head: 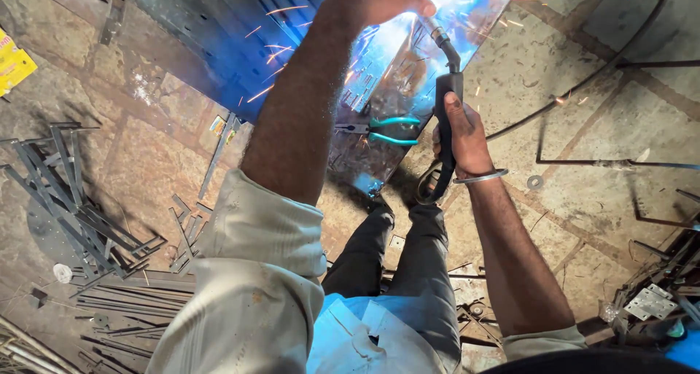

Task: Welding together various metal parts and brackets in a workshop environment.

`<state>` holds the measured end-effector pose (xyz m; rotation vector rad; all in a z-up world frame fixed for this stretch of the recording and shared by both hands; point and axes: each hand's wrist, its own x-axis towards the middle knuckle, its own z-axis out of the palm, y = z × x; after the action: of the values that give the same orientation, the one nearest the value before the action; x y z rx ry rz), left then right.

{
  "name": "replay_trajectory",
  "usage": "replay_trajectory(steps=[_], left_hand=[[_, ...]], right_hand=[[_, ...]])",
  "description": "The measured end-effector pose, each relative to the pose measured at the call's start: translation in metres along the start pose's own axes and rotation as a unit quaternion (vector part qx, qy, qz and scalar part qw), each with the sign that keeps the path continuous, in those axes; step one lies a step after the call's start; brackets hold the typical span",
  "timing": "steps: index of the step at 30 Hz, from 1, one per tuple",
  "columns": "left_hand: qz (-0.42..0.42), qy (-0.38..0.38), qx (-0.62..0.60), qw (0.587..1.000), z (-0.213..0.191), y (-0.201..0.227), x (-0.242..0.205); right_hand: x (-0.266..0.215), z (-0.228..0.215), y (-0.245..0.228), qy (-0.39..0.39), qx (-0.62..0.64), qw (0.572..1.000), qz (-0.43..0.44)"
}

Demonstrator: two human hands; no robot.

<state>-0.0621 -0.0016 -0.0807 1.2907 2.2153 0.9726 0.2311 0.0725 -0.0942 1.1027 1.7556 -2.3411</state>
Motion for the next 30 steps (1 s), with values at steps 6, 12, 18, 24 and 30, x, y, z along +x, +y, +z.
replay_trajectory(steps=[6, 12, 18, 24, 30], left_hand=[[0.005, 0.002, 0.026, 1.0, 0.003, -0.001, 0.002], [-0.016, -0.004, 0.007, 1.0, 0.0, 0.004, 0.003], [-0.001, -0.011, 0.045, 0.999, -0.007, 0.003, 0.005], [-0.043, -0.041, 0.054, 0.997, -0.014, 0.014, 0.003], [-0.068, -0.065, 0.056, 0.994, 0.011, -0.024, 0.006]], right_hand=[[-0.002, -0.006, 0.012, 0.037, 0.022, 0.999, -0.028], [-0.048, -0.016, 0.02, 0.109, 0.08, 0.989, -0.065], [-0.093, -0.032, 0.064, 0.096, 0.139, 0.984, -0.059], [-0.129, -0.024, 0.043, 0.027, 0.207, 0.977, -0.04], [-0.156, -0.039, 0.027, -0.008, 0.114, 0.99, -0.077]])
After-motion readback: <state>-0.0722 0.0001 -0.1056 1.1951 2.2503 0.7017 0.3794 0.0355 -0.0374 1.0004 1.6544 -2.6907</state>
